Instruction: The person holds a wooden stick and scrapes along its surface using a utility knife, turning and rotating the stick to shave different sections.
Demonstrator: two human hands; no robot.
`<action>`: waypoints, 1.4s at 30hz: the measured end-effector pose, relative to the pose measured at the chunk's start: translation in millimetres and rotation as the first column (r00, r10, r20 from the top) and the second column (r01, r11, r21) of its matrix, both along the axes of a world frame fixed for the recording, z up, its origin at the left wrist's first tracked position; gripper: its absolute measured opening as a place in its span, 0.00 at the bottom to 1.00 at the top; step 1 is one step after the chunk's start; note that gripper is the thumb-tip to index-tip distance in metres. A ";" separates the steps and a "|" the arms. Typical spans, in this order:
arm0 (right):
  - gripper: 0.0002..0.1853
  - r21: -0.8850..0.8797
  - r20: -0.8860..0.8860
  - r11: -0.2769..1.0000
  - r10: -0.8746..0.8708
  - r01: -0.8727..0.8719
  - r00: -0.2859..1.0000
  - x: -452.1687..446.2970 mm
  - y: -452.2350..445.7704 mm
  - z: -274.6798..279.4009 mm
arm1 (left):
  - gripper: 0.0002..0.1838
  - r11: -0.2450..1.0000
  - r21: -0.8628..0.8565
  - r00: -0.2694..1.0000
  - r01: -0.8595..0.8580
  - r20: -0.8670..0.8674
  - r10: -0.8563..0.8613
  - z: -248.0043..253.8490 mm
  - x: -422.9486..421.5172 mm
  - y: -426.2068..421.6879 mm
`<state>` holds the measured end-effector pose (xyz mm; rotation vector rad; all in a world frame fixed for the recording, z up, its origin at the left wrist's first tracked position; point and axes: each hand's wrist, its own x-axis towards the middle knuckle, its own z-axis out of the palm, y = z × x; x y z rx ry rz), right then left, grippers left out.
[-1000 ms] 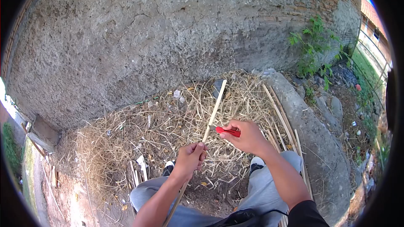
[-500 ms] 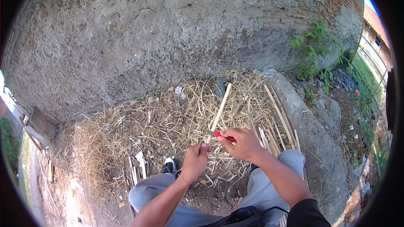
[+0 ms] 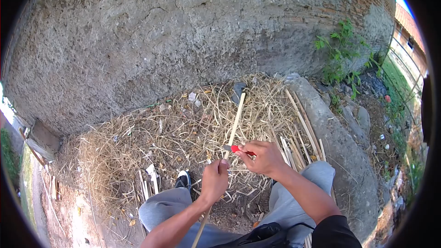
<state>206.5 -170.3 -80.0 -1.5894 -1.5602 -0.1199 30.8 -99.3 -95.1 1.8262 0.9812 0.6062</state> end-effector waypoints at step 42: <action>0.10 -0.187 -0.655 0.982 -0.139 0.018 0.743 40.9 1.2 -15.6 | 0.12 0.992 0.126 0.981 0.014 -0.193 0.011 28.0 -30.0 -0.7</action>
